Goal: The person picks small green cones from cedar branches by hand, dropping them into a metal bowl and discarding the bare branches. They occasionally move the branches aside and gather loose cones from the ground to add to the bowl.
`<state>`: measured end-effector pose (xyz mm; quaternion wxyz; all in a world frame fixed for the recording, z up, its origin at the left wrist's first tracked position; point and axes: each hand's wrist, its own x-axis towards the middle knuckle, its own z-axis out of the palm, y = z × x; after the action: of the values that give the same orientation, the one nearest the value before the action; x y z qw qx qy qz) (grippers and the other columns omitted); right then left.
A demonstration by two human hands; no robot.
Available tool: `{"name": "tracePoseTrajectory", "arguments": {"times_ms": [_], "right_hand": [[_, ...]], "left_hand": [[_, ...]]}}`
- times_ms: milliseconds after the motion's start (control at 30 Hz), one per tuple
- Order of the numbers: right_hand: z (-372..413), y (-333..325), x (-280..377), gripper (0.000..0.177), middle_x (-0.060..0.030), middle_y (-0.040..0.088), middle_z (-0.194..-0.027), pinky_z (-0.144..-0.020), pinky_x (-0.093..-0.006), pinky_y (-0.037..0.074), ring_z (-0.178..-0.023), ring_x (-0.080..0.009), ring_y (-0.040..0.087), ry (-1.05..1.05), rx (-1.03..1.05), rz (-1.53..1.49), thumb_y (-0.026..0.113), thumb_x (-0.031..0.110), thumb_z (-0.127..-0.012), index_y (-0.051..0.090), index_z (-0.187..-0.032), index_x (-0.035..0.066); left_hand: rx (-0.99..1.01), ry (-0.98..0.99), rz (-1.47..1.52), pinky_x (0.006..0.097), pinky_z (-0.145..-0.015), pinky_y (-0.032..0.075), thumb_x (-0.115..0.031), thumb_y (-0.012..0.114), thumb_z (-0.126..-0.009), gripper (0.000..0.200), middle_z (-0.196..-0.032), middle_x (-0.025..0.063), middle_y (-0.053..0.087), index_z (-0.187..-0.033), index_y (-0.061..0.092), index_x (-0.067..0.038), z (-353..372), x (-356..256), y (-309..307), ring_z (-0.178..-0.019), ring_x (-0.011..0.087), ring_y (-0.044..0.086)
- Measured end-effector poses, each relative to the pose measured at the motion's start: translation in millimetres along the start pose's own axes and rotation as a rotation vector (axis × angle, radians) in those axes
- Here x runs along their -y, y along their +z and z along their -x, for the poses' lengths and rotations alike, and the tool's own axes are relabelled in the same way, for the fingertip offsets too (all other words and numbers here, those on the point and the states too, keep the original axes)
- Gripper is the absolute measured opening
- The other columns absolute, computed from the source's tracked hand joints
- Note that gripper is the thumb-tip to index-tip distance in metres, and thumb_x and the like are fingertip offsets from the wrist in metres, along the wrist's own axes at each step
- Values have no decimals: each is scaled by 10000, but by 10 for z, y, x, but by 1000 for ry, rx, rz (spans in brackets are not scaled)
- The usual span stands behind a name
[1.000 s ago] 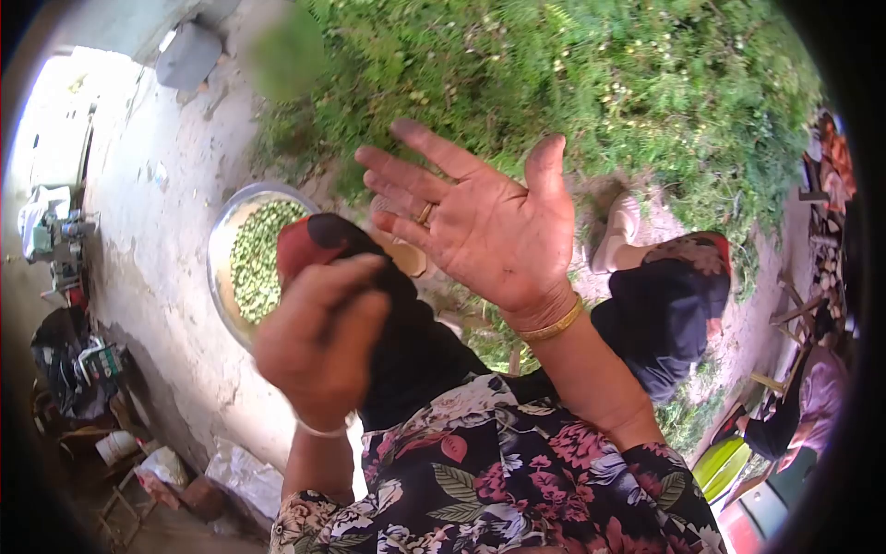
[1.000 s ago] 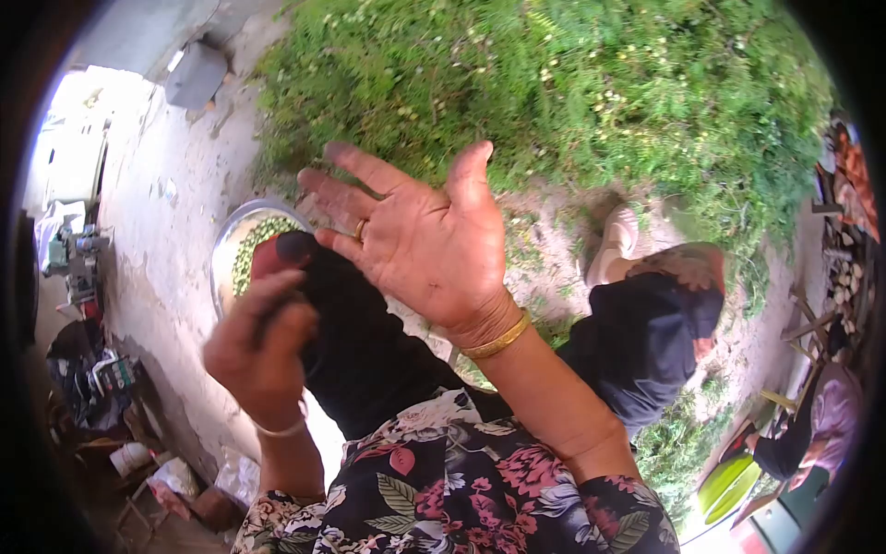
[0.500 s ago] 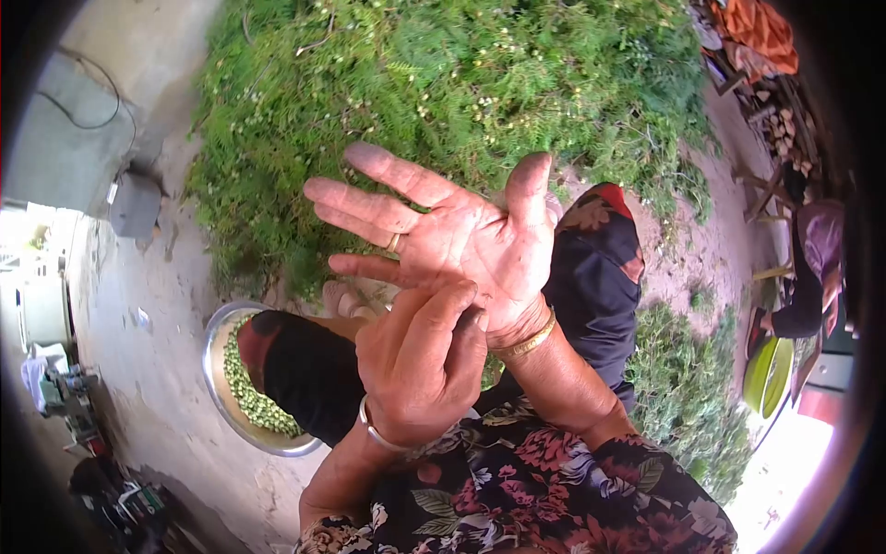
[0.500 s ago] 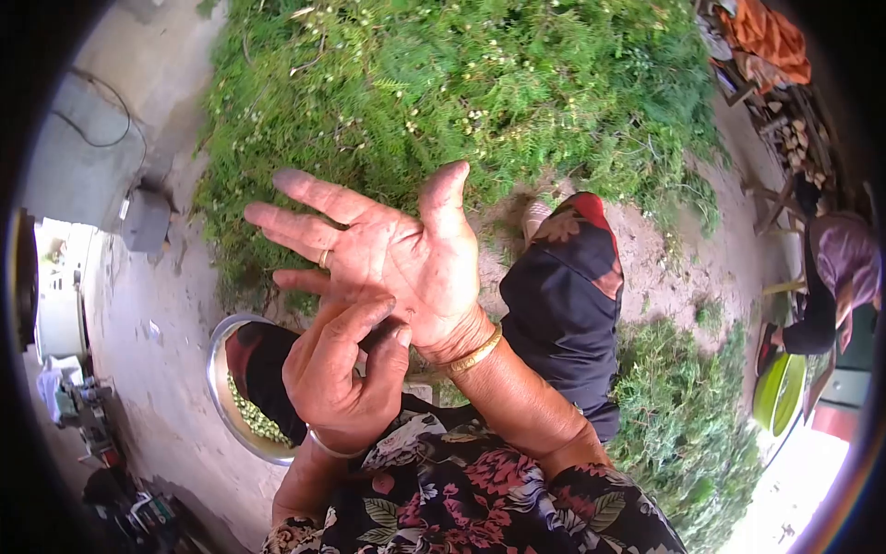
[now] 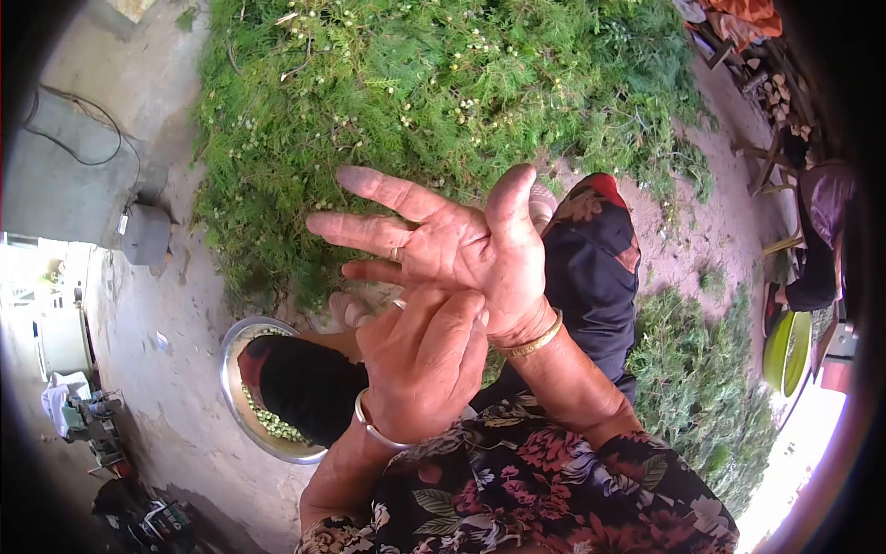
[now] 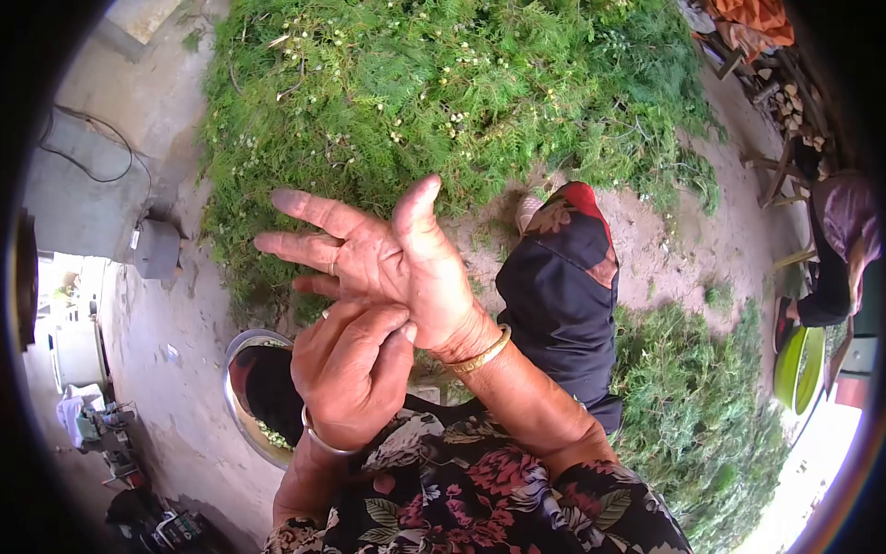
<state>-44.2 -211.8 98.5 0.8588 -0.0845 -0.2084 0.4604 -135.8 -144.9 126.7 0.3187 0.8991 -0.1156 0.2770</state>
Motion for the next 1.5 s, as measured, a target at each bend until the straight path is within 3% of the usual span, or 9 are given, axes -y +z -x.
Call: {"name": "tracePoseTrajectory", "arguments": {"times_ms": [167, 233, 367, 1033, 1233, 1300, 1333, 1433, 1500], "right_hand": [[64, -58, 53, 1156, -292, 365, -1366, -1036, -408, 265, -1256, -332, 378, 45, -82, 27, 206, 888, -676, 244, -1411, -4], [98, -153, 132, 1144, -299, 387, -1344, -1019, -433, 298, -1218, -351, 410, 88, -160, 7, 239, 881, -682, 269, -1393, -14], [121, -334, 310, 1088, -319, 407, -1317, -1026, -478, 297, -1208, -364, 424, 25, -235, -63, 242, 847, -723, 305, -1364, -30], [4, -593, 500, 1132, -342, 399, -1310, -1046, -483, 295, -1221, -404, 428, 40, -211, -177, 295, 852, -704, 368, -1304, -105], [-104, -662, 1065, 879, -327, 505, -1207, -1005, -466, 357, -1186, -393, 474, 67, -398, 336, 275, 667, -881, 431, -1228, -125], [-189, -672, 1172, 758, -302, 554, -1150, -977, -440, 394, -1139, -371, 523, 95, -276, 316, 303, 575, -929, 466, -1182, -120], [-257, -579, 1213, 609, -315, 569, -1098, -948, -421, 433, -1075, -357, 567, 135, -503, 417, 472, 446, -890, 489, -1184, -86], [-257, -1000, 1321, 616, -263, 611, -1057, -928, -413, 431, -1053, -322, 585, 220, -553, 686, 400, 477, -945, 504, -1139, -99], [-296, -1066, 1307, 499, -228, 643, -976, -881, -380, 452, -977, -271, 618, 287, -609, 1129, 491, 390, -935, 535, -1096, -80]], "left_hand": [[26, -51, 41, 307, -511, 449, 40, 609, -748, 62, -688, 115, 596, -796, 571, 39, -45, 61, 111, -561, 221, 581], [40, -593, 537, 284, -498, 425, 19, 553, -810, 42, -671, 89, 577, -777, 556, 45, -1, 88, 100, -551, 184, 547], [-164, -909, 1209, 269, -486, 418, -53, 483, -879, 151, -701, 116, 564, -850, 547, 81, -67, 165, 170, -575, 172, 535], [-157, -734, 862, 237, -500, 431, 1, 491, -846, 117, -668, 96, 587, -856, 572, 85, -115, 451, 432, -536, 124, 517], [-263, -1047, 616, 212, -451, 365, -101, 587, -852, 136, -636, 55, 573, -787, 595, 18, 172, 1358, 494, -507, 102, 500], [-253, -1187, 607, 255, -493, 403, -53, 573, -816, 129, -625, 77, 588, -763, 613, 57, 387, 1774, 713, -537, 120, 519], [-105, -1123, 405, 279, -519, 432, -58, 596, -771, 119, -653, 112, 610, -799, 628, 54, 689, 2164, 912, -550, 158, 553], [258, -949, -19, 355, -603, 493, -66, 632, -651, 229, -751, 195, 646, -860, 662, 22, 1364, 2752, 1450, -624, 281, 628], [339, -1024, 91, 372, -612, 495, -75, 634, -653, 205, -758, 196, 644, -835, 667, 12, 1621, 2910, 1770, -645, 311, 626]]}}
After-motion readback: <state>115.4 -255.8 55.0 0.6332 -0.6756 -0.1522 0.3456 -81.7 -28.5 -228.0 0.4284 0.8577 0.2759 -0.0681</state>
